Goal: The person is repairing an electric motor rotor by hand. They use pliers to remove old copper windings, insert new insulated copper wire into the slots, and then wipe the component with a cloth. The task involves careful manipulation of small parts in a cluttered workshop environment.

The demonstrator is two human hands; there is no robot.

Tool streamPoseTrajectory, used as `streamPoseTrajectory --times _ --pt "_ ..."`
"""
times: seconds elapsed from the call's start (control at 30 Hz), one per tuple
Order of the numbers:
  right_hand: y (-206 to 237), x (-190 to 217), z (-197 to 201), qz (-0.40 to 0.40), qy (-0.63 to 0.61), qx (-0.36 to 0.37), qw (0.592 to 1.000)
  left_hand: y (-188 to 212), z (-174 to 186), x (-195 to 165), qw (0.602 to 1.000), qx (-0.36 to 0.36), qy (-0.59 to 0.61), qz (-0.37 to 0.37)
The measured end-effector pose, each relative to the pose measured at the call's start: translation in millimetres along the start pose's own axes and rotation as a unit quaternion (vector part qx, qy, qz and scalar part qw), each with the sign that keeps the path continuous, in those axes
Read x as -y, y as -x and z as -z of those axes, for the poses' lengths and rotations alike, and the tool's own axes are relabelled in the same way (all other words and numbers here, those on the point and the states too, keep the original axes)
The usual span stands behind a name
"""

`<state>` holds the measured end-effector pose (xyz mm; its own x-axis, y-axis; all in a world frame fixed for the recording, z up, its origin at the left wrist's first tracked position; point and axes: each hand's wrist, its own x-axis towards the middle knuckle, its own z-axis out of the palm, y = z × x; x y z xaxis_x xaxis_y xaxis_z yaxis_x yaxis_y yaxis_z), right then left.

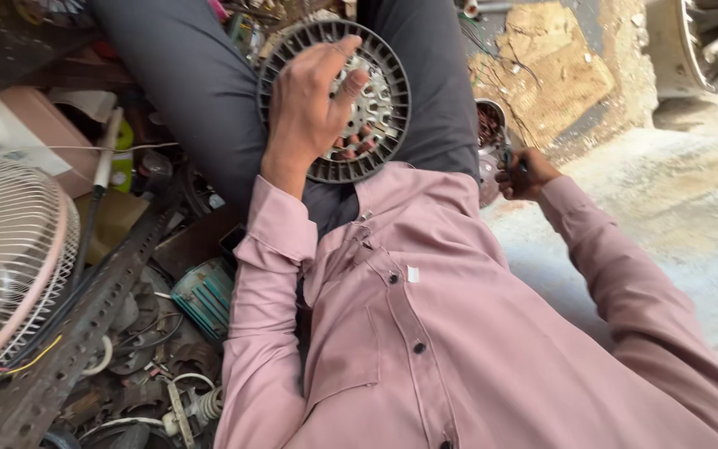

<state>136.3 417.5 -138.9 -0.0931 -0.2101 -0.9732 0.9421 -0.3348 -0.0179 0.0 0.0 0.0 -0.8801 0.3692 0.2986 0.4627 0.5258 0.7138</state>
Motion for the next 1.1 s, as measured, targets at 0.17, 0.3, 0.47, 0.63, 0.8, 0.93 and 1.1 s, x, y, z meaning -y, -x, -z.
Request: streamPoseTrajectory --times 0.17,0.3,0.47,0.63,0.8,0.93,1.1 --pt "-14 -5 -12 -0.045 0.051 -0.046 0.997 -6 13 11 0.999 0.011 0.031 0.003" --pt "-18 -5 -11 -0.037 0.079 -0.069 0.994 -1 5 14 0.999 -0.008 0.040 -0.002" --pt "-1 4 -6 0.016 0.079 -0.029 0.996 10 -5 21 0.998 0.021 -0.023 -0.052" --pt "50 48 -50 0.094 -0.027 0.473 0.876 10 -3 32 0.997 0.024 -0.033 -0.064" --pt "78 8 -129 0.104 0.285 0.329 0.894 4 -6 30 0.998 0.060 0.029 -0.004" --pt "87 -2 -159 0.028 0.237 0.361 0.902 3 -7 28 0.998 0.047 0.033 -0.005" --pt "82 11 -167 0.002 0.210 0.374 0.903 -1 -8 27 0.999 0.031 0.042 -0.004"
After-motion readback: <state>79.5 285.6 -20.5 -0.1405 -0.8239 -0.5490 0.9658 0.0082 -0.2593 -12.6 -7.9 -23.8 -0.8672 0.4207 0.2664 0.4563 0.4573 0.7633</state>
